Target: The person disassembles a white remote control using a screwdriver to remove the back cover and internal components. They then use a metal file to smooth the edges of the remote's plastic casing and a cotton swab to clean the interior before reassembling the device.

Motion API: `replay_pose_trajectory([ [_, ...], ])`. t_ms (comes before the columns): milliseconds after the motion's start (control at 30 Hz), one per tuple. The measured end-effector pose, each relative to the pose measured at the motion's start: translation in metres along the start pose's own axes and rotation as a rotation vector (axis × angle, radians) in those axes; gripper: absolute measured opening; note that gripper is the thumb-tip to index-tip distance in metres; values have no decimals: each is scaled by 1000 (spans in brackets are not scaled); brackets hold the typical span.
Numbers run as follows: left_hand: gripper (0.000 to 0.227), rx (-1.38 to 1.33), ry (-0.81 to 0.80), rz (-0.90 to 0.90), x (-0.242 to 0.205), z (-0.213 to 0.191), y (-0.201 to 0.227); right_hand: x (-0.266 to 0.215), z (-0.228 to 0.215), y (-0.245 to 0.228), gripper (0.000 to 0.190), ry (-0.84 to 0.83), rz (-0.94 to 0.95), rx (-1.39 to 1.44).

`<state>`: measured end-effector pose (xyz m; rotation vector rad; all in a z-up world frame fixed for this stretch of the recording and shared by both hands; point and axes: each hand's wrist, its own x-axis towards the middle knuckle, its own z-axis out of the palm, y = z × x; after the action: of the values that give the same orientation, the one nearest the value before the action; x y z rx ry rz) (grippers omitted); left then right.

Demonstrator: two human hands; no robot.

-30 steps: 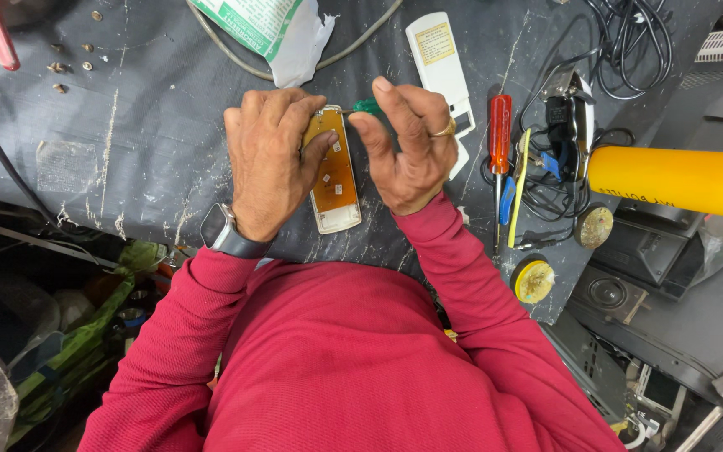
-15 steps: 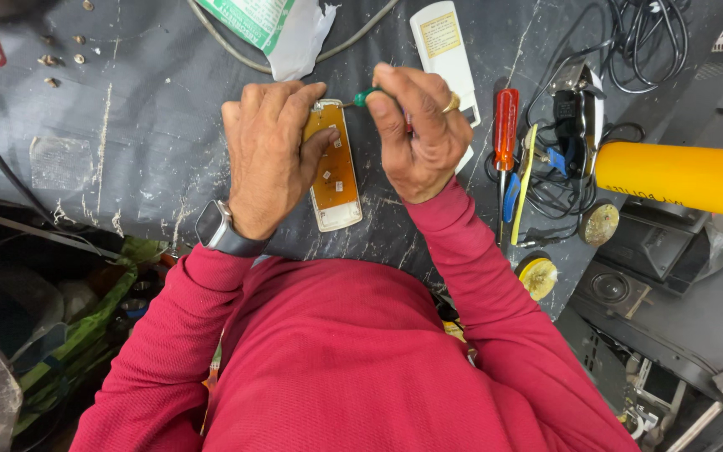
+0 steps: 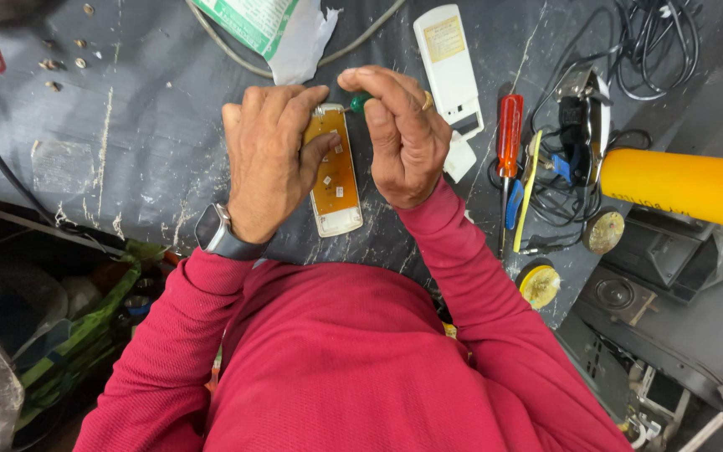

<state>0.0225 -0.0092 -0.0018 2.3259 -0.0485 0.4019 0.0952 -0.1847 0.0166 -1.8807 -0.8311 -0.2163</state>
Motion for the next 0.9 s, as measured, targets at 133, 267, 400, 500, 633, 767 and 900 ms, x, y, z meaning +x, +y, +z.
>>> replay_pose_trajectory([
  [133, 55, -27, 12, -12, -2, -3, 1, -3, 6, 3, 23, 73, 130, -60],
  [267, 55, -28, 8, 15, 0, -5, 3, -5, 2, 5, 23, 35, 120, 148],
  [400, 50, -45, 8, 67, 9, -4, 4, -2, 0, 1, 22, 56, 100, -33],
  [500, 34, -25, 36, 109, 13, 4, 7, 0, -1, -1, 23, 30, 108, 31],
  [633, 21, -23, 128, 127, 17, 16, 10, -2, 0, -9, 31, -48, 215, 147],
  [767, 17, -18, 177, 122, 14, 22, 3, -6, 10, -9, 34, -8, 151, 7],
  [900, 16, -7, 183, 121, 14, 28, -1, -8, 14, 3, 26, 21, 161, -59],
])
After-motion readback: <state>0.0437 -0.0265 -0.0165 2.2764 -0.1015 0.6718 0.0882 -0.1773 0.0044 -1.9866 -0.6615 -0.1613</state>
